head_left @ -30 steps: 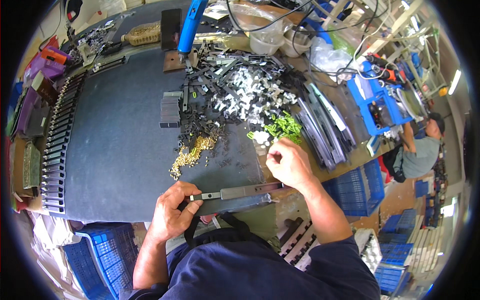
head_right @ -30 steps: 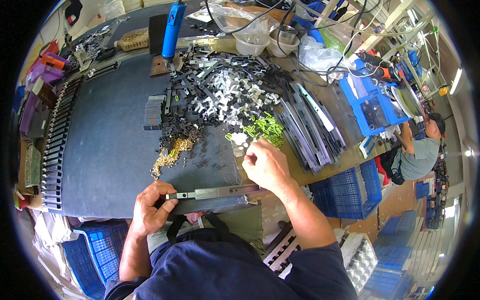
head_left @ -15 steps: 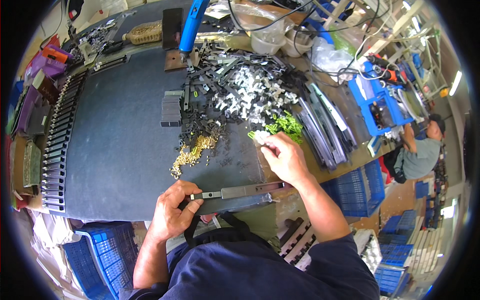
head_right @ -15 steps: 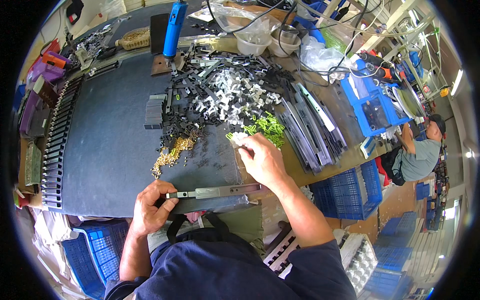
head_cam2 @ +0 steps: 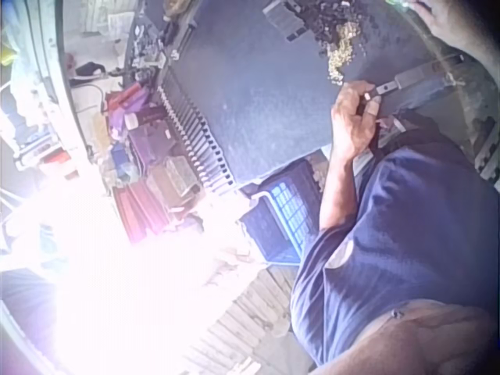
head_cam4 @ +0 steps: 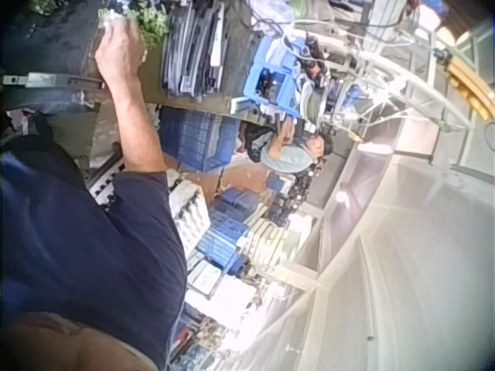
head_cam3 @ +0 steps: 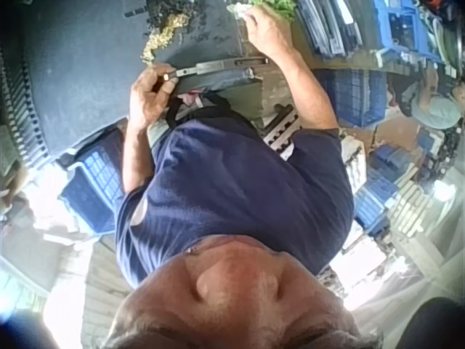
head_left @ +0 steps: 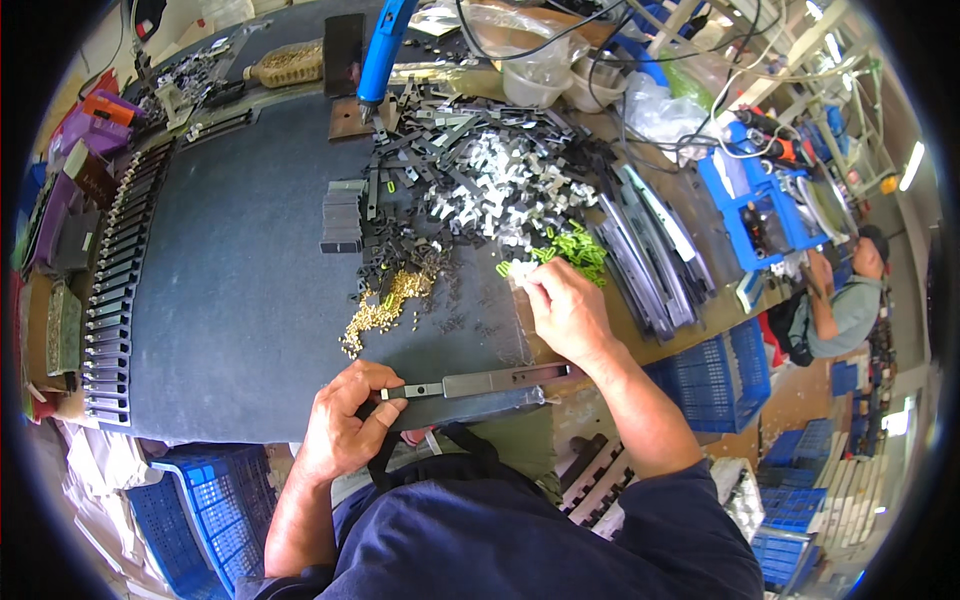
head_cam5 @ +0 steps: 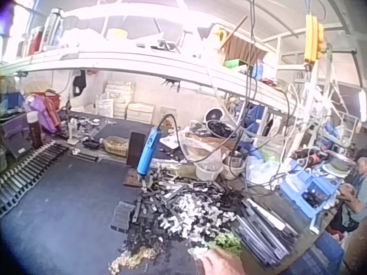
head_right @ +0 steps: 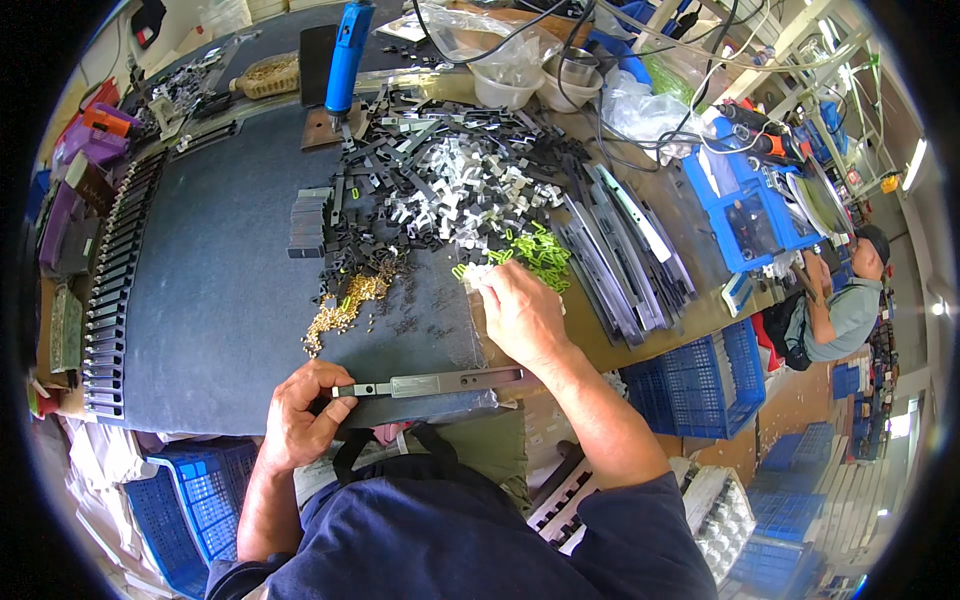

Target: The person assembles small plastic and metal components by hand at a workbench.

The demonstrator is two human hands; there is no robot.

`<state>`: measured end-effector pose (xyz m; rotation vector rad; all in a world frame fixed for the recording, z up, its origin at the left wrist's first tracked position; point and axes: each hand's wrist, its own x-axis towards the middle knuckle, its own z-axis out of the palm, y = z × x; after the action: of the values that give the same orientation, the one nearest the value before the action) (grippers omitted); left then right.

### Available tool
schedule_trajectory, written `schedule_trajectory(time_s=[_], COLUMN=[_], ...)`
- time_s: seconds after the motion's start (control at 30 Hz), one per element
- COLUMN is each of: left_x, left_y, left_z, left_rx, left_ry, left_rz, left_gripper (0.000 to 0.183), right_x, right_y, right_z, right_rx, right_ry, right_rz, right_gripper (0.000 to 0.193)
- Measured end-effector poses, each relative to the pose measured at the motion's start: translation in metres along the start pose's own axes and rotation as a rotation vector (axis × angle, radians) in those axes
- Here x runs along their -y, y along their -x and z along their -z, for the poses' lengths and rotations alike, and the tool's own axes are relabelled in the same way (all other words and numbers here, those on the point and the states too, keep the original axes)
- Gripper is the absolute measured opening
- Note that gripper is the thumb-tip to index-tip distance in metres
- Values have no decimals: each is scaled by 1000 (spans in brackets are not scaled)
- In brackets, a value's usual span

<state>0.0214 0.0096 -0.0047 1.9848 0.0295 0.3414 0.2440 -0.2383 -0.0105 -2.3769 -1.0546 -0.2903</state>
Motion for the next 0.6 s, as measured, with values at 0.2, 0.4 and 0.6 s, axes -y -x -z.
schedule_trajectory(time_s=[0.2,0.4,0.6], left_x=[-1,0,0], left_y=[0,0,1], left_z=[1,0,2], left_rx=[5,3,24], left_ry=[-4,16,-4], left_rz=[12,1,-22], left_gripper=[17,18,20], right_x=[1,4,5], right_y=[-2,6,9], right_z=[12,20,24], right_rx=[-71,17,64], right_ry=[-13,-34,-38], right_rz=[-15,-48,-50], right_gripper=[10,13,21])
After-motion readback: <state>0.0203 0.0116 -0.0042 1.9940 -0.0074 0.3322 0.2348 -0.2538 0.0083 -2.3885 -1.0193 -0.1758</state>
